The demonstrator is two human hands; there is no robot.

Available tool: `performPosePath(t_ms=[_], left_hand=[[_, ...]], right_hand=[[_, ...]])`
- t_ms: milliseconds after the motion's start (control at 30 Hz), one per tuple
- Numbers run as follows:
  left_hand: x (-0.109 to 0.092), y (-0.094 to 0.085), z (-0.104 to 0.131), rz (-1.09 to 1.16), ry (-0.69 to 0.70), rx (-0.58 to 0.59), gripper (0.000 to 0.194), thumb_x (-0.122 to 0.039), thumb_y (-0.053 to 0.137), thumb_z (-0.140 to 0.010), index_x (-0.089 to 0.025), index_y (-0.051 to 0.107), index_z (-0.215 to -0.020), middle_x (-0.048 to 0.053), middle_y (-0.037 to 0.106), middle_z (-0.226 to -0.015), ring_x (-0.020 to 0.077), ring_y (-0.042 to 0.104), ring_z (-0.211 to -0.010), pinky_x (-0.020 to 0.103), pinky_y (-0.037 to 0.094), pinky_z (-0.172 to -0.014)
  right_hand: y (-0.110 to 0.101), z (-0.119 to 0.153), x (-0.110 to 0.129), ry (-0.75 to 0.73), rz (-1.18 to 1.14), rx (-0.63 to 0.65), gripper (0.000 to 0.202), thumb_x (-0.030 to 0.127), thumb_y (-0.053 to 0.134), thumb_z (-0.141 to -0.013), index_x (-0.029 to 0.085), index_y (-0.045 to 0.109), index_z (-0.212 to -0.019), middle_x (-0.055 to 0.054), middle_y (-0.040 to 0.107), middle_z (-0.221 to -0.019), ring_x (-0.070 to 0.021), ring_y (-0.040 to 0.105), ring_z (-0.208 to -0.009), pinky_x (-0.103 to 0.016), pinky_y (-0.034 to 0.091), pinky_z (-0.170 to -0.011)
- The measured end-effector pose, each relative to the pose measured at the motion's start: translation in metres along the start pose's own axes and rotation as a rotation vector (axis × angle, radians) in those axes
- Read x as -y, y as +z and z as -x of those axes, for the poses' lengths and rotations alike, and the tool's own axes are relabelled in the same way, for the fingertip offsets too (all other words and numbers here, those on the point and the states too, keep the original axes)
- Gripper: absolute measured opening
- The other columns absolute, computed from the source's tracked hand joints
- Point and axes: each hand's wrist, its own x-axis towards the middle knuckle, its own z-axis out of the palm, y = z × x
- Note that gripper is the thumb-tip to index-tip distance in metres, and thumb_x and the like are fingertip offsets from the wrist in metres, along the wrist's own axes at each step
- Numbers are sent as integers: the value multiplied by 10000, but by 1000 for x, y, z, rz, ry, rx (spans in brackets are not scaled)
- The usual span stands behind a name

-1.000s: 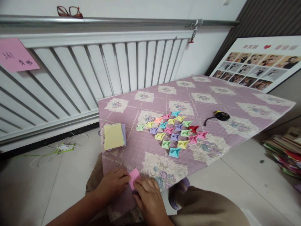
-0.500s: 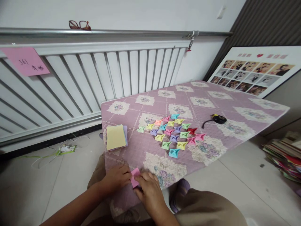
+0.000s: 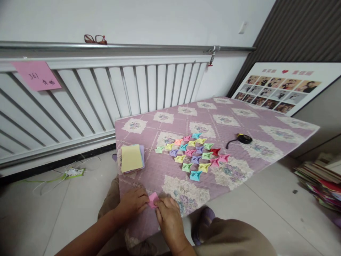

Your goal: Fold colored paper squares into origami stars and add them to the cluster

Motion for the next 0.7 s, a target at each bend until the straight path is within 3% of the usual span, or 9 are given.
performPosePath(t_ms=[200,333,467,700], left_hand=[[-18,-13,2,189,-141,-44,113,-165,507,-884,-187,614,-859,4,621,-882,143,560,-825,253,412,-720],[-25,-24,-2,402,-276,32,122,-150,518,-837,-184,634,-826,-9,656,-836,133,586,-795,237,417,-711],[-25,-24,-10,286,-326,131,158,-182,496,-849,-199,650,-882,-4,680,-896,150,600,-832,247,417,-707],[-22,-16,-17,154,-379,166,144,-244,499,-861,-206,629,-911,31,665,-915,206,599,-835,297,415,-708]], right_hand=[[-21,-6,10,135,-287,65,203,236,438,-919,230,634,-865,-26,653,-798,-177,619,-768,-292,490,-701],[-26,-8,11,296,-392,91,156,292,481,-895,222,621,-898,2,640,-725,-156,615,-667,-250,483,-621],[-19,-11,6,271,-251,88,124,244,488,-864,222,608,-843,4,639,-687,-161,606,-635,-259,458,-595],[-6,-13,-2,136,105,64,75,199,521,-851,217,584,-815,-22,629,-737,-197,601,-700,-317,434,-667]])
